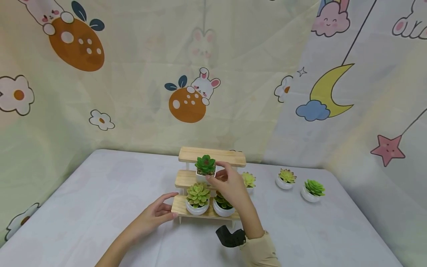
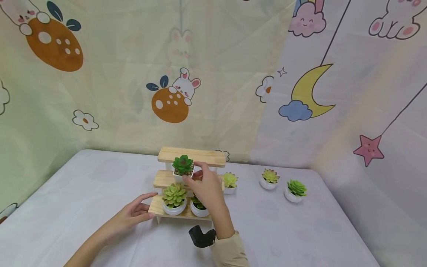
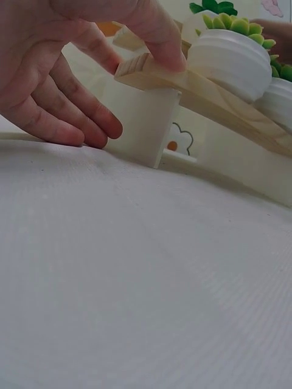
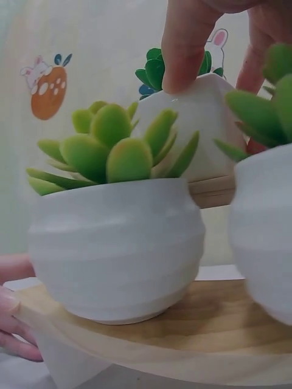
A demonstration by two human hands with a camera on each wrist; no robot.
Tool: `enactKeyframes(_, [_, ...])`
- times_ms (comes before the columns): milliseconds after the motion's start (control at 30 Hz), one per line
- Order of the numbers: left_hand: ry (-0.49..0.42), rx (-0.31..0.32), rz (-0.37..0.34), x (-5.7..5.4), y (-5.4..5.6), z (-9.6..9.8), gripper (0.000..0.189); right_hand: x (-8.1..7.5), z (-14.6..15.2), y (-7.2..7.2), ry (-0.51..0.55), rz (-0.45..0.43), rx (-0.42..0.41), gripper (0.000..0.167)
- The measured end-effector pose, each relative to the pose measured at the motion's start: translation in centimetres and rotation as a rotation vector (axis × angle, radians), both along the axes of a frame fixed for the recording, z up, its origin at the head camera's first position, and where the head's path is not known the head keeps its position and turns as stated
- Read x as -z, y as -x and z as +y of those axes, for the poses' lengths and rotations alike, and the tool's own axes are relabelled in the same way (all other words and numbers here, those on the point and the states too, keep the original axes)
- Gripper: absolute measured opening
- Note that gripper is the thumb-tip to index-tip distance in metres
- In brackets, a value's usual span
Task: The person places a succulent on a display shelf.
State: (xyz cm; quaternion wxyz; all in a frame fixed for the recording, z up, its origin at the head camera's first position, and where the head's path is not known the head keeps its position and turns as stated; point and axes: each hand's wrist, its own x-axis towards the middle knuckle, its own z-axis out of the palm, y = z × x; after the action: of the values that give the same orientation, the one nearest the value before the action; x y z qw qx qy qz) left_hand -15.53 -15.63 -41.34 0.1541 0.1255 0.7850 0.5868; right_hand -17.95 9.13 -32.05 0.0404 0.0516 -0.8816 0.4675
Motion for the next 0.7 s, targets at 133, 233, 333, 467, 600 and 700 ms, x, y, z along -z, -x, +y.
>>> enactKeyframes(133, [0.0,-0.003,-0.006,-0.12,-0.03,0.01,0.066,-0.07,-0.53,-0.05,0.011,-0.015,-0.005,0.06])
enactKeyframes(233, [-0.001,-0.008,-0.01,-0.25,-0.05,0.01,0.066,-0.13,-0.78,-0.09,0.006,-0.016,0.001,0.06])
enactKeyframes(333, [-0.005,0.004,0.008,-0.33,-0.07,-0.02,0.066,-0.14,-0.89,-0.09,-0.005,-0.014,0.003,0.059])
enactKeyframes(467, [-0.006,0.005,0.008,-0.33,-0.13,-0.02,0.066,-0.14,-0.96,-0.04,-0.03,-0.007,-0.002,0.059])
enactKeyframes(600, [0.001,-0.002,0.003,-0.29,-0.11,-0.01,0.066,-0.24,-0.93,-0.08,-0.056,0.002,-0.012,0.059])
enactKeyframes(700, [0.002,0.0,0.005,-0.25,-0.07,-0.03,0.066,-0.37,-0.91,-0.17,-0.099,0.022,-0.012,0.059])
